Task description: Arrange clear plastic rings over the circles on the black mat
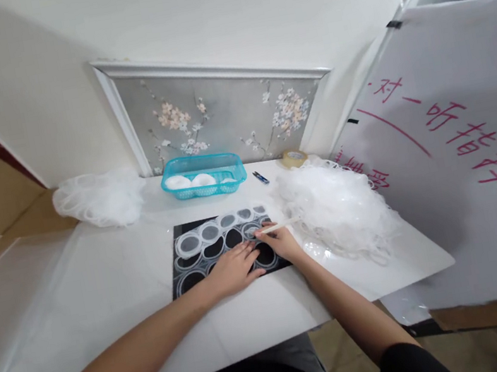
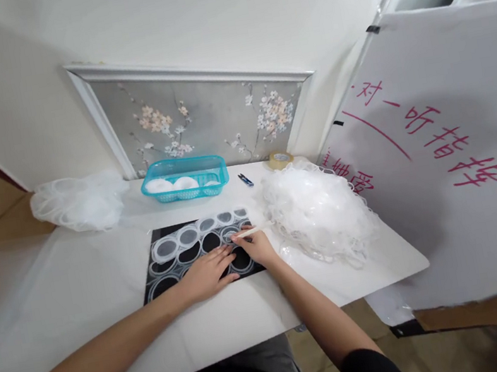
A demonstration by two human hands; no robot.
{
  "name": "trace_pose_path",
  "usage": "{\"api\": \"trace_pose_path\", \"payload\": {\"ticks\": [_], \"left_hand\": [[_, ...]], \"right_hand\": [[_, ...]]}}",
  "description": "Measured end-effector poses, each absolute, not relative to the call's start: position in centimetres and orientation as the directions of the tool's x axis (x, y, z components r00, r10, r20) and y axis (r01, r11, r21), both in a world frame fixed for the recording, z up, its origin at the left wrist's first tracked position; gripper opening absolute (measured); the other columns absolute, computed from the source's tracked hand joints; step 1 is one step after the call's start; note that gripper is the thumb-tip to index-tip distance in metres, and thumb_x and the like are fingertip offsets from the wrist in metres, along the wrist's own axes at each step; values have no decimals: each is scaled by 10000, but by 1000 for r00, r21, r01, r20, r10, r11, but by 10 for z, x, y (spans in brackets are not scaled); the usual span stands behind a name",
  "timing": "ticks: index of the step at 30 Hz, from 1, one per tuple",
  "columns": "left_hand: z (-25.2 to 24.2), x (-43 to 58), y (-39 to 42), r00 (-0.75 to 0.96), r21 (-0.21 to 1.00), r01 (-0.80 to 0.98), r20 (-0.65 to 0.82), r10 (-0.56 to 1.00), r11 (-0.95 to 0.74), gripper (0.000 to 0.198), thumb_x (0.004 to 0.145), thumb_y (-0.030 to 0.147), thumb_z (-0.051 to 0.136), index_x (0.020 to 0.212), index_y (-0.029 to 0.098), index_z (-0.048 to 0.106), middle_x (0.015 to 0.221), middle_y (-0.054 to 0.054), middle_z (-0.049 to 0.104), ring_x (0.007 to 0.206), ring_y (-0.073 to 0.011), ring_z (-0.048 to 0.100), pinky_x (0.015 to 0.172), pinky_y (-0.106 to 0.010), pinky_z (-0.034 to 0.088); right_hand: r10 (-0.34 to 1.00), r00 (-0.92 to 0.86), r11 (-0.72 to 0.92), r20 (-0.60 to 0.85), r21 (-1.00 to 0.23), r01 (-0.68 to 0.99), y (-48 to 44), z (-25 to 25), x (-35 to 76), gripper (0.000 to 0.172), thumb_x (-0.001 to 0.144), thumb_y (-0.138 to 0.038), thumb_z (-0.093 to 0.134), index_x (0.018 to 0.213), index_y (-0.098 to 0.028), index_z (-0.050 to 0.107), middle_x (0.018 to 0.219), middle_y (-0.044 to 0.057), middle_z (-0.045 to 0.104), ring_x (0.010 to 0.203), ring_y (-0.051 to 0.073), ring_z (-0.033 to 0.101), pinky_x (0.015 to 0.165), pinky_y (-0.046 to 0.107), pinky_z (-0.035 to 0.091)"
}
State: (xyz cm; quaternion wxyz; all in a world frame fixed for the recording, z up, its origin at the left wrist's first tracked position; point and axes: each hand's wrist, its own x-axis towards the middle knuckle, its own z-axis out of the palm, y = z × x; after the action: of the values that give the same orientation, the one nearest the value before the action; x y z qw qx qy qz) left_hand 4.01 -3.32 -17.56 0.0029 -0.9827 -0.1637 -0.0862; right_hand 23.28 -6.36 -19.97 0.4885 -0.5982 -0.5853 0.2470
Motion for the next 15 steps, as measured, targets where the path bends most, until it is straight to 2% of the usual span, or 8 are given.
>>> {"api": "trace_pose_path", "payload": {"ticks": [9, 15], "left_hand": [[-181, 38, -30, 941, 33, 291, 173, 292, -956, 478, 929, 463, 438, 1224, 107, 558, 1317, -174, 532, 1255, -274, 479, 1029, -394, 416], [-181, 39, -31, 939, 32, 290, 182, 291, -957, 458, 918, 449, 472, 1217, 114, 562, 1321, -171, 529, 1252, -276, 483, 1026, -399, 424]], "right_hand": [[946, 223, 125, 237, -897, 423, -61, -202, 234, 216, 792, -429, 616, 815, -257, 745, 879, 47, 751, 1099, 270, 603, 999, 466, 422], [947, 186, 142, 263, -859, 492, -61, -202, 234, 225, 817, -425, 600, 809, -252, 744, 895, 44, 749, 1097, 267, 595, 994, 455, 419]]}}
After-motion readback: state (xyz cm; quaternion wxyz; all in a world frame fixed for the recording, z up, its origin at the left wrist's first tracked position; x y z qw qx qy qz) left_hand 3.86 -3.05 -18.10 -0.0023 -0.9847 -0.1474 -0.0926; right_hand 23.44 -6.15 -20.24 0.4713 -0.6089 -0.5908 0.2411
